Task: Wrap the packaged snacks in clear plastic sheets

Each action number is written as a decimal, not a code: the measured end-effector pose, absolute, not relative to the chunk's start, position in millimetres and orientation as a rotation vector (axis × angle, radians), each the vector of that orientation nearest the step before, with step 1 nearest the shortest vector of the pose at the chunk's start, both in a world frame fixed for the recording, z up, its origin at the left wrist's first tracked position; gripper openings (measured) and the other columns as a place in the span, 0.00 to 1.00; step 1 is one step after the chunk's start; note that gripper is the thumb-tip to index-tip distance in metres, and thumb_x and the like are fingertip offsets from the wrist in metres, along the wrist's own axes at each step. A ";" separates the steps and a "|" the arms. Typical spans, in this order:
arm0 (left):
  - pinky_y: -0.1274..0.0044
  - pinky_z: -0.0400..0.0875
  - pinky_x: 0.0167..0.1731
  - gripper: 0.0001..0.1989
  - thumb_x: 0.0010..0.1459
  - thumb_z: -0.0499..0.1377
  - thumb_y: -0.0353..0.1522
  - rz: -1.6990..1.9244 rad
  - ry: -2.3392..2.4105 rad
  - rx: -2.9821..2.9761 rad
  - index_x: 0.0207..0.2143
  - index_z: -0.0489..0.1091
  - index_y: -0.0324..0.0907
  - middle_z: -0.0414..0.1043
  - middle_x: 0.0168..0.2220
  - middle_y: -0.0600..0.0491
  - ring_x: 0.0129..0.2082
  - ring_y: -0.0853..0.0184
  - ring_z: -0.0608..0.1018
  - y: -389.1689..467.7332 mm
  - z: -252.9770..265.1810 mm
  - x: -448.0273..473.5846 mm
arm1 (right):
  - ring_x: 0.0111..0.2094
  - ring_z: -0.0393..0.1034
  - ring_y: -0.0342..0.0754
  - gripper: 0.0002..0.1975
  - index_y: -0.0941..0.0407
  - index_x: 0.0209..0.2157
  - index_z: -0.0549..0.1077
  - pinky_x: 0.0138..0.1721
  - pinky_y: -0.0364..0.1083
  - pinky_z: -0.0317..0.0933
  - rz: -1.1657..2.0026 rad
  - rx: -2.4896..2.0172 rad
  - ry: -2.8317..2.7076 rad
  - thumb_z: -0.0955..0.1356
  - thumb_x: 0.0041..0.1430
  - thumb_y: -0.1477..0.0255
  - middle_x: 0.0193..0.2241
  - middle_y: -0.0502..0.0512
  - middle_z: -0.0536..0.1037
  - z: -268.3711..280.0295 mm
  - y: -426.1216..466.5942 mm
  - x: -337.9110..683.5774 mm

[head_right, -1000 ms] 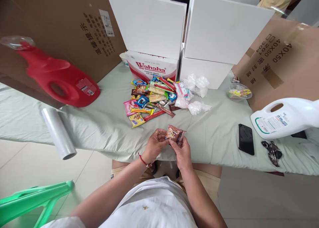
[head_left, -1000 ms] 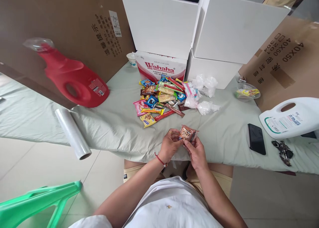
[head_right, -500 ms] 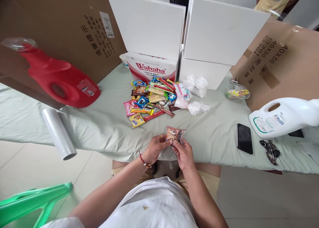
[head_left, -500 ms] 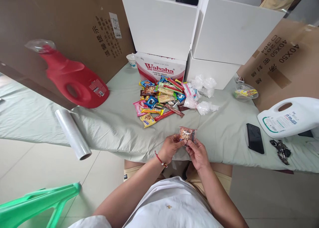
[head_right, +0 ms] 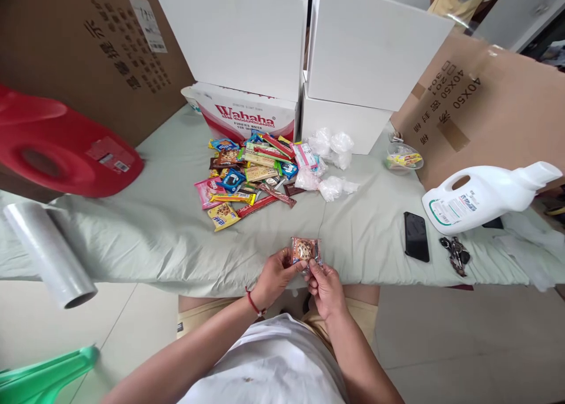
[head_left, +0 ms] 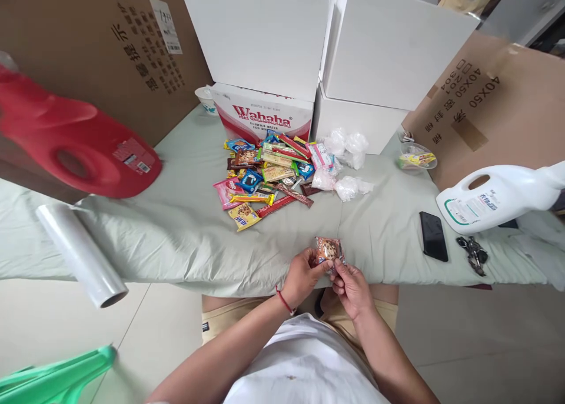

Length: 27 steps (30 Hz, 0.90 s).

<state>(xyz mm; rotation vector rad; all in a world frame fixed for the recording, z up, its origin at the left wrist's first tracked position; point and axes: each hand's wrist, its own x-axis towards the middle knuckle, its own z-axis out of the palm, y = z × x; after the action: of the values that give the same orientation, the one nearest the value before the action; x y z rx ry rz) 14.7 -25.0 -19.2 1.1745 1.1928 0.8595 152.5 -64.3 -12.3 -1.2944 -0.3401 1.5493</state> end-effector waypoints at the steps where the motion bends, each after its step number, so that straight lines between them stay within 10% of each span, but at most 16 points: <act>1: 0.77 0.61 0.27 0.22 0.53 0.67 0.49 0.833 1.185 1.218 0.29 0.69 0.39 0.67 0.25 0.54 0.26 0.70 0.67 -26.5 -17.3 13.5 | 0.16 0.54 0.35 0.22 0.57 0.26 0.74 0.14 0.36 0.46 1.529 -1.317 -0.357 0.82 0.42 0.56 0.17 0.46 0.70 -11.1 -67.9 155.1; 11: 0.73 0.71 0.32 0.11 0.62 0.57 0.41 1.136 1.692 1.658 0.40 0.68 0.43 0.71 0.38 0.51 0.31 0.66 0.74 -15.5 -7.7 -102.2 | 0.15 0.56 0.35 0.24 0.57 0.26 0.72 0.12 0.35 0.45 0.944 -1.512 -0.536 0.82 0.40 0.57 0.16 0.45 0.69 38.2 26.0 294.3; 19: 0.75 0.57 0.28 0.11 0.54 0.54 0.32 1.005 2.342 1.625 0.22 0.54 0.45 0.59 0.21 0.57 0.22 0.67 0.62 -21.4 -15.1 -180.0 | 0.15 0.54 0.35 0.22 0.55 0.26 0.66 0.14 0.34 0.52 0.691 -1.667 -0.522 0.64 0.69 0.56 0.17 0.47 0.68 119.7 200.8 401.0; 27: 0.78 0.54 0.25 0.14 0.53 0.52 0.33 0.974 2.190 1.768 0.18 0.50 0.44 0.56 0.17 0.57 0.20 0.70 0.59 -15.1 -38.1 -181.2 | 0.19 0.58 0.40 0.10 0.56 0.26 0.71 0.21 0.40 0.56 0.660 -1.770 -0.969 0.74 0.51 0.66 0.19 0.48 0.71 29.4 168.3 341.7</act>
<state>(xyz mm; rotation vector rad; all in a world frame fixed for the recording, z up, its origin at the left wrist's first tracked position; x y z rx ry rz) -181.2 -15.1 -38.1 1.7678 2.1899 0.9744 341.7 168.3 29.4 -1.7702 -0.9692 0.6601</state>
